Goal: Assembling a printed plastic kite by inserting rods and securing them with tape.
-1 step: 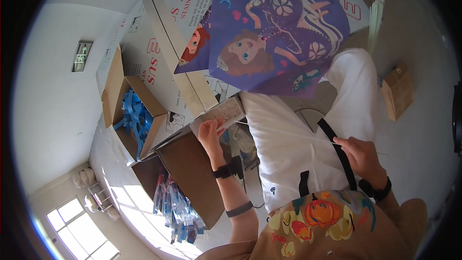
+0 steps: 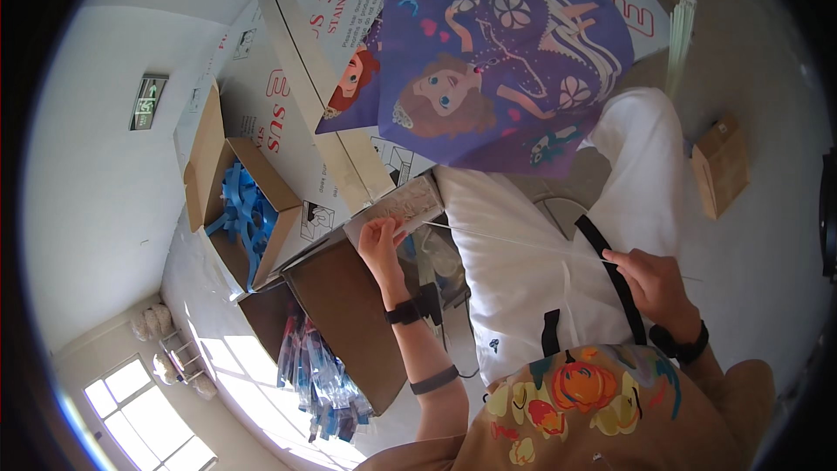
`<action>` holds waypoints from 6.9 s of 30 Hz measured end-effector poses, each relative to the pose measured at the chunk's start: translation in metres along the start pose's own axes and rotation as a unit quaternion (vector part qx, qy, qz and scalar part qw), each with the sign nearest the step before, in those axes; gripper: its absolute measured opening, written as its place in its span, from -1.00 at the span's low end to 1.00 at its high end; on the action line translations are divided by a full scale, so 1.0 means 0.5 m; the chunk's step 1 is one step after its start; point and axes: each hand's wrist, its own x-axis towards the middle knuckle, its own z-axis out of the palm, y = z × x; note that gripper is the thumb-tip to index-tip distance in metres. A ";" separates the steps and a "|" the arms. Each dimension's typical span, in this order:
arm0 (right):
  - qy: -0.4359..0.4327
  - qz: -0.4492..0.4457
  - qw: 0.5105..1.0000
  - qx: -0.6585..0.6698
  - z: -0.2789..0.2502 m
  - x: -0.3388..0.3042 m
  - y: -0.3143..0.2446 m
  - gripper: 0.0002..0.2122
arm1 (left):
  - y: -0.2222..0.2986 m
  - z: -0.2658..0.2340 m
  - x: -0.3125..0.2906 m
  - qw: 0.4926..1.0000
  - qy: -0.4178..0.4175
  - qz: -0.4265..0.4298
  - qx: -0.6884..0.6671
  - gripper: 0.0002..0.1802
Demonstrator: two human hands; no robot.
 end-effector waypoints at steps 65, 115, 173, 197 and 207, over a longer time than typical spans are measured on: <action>0.087 -0.142 0.985 -0.052 -0.016 0.207 -0.040 -0.91 | 0.148 0.249 -0.160 0.913 -0.390 -0.065 -0.103 -0.43; 0.120 -0.301 0.943 -0.081 0.099 0.697 0.208 -0.89 | 0.038 0.225 0.225 0.864 0.142 0.295 0.383 -0.49; 0.136 -0.309 0.938 -0.074 0.113 0.663 0.247 -0.78 | 0.108 0.427 0.128 0.708 -0.158 0.438 0.531 -0.36; 0.219 -0.066 0.971 -0.074 -0.152 0.621 0.443 -0.75 | 0.120 0.418 0.139 0.780 -0.175 0.376 0.468 -0.35; 0.272 -0.089 0.958 -0.022 -0.109 0.603 0.422 -0.79 | 0.126 0.428 0.132 0.782 -0.175 0.371 0.469 -0.38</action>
